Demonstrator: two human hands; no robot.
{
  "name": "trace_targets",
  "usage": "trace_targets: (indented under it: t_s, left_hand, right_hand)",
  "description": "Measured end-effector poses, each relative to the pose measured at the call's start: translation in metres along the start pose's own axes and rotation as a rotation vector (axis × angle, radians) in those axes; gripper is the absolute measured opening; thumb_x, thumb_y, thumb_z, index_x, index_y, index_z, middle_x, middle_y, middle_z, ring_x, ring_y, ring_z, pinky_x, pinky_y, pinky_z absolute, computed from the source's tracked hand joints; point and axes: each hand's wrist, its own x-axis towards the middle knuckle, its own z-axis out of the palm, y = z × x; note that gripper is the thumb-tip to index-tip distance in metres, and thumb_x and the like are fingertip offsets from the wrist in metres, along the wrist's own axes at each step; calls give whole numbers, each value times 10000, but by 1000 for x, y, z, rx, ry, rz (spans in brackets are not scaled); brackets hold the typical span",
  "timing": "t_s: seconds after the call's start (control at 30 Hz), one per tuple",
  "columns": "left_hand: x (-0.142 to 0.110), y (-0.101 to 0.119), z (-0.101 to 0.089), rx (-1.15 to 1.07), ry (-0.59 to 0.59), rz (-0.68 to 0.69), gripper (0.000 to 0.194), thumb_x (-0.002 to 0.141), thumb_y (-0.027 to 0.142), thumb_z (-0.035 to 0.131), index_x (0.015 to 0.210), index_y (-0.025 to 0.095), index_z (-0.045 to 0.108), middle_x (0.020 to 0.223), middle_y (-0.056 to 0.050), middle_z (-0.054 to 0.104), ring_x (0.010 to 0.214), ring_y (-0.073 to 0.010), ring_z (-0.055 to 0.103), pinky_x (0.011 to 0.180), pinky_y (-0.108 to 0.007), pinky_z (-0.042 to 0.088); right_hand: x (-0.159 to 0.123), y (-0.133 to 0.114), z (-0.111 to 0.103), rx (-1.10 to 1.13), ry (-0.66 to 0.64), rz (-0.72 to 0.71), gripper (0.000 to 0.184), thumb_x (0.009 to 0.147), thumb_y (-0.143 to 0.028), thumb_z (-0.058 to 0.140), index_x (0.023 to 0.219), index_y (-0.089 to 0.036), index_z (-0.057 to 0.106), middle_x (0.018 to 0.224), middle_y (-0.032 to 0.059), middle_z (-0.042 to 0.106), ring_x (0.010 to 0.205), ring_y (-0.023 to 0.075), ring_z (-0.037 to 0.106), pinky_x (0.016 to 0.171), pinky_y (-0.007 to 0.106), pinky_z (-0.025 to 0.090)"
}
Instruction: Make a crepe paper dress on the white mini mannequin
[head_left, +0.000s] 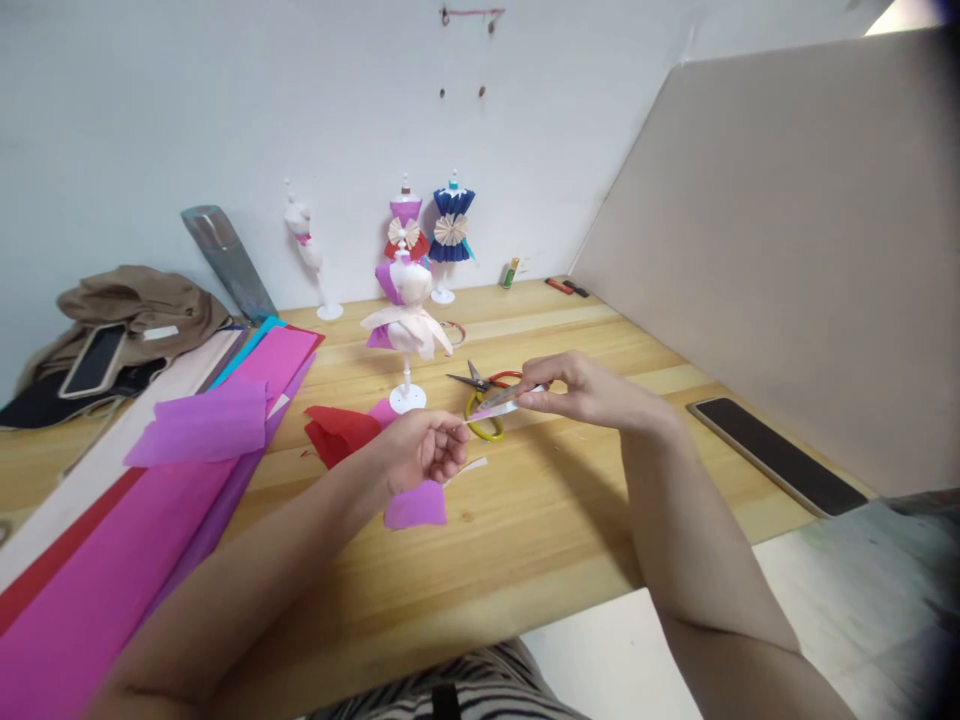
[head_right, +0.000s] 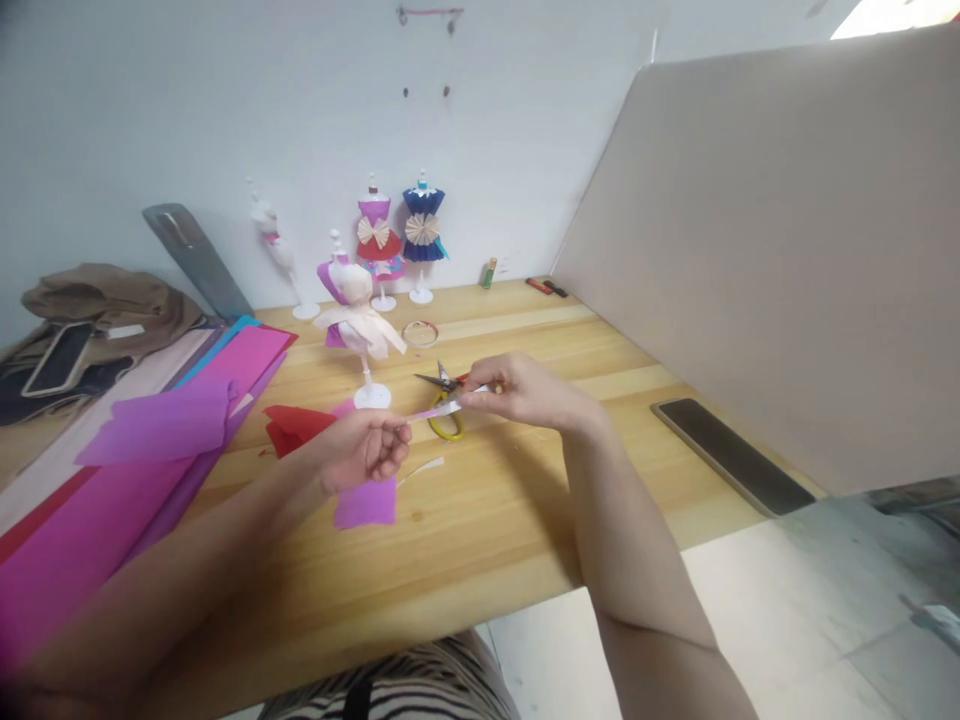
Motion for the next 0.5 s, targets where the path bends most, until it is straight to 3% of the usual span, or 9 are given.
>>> trace_targets:
  t_s: [0.17,0.4,0.5]
  left_hand:
    - [-16,-13,-6,-29,-16,0,351,973,179,422,649,145,554,455,6,553,323,-60,451,363,-159,274]
    - [-15,-21,-21,5,-79,166,289,947,320,604,716,154,554,500,21,571,350,-55,466,368,-159,286]
    - [-14,-23,-25,78,-38,273,289,938,356,598,732,161,548,530,19,583,359,-63,484,382,-174,306]
  right_hand:
    - [11,1,14,245,-29,-112,391,855,-561,682,747,-189,739,697,16,621,654,155,539,639,302,418]
    - [26,17,39,484,-6,-157,449,772,-652,735,700,-209,711,636,3,574,628,162,504,650,335,413]
    - [34,20,49,556,30,-136,496,710,-707,754,645,-221,681,609,1,563,615,168,498,649,345,413]
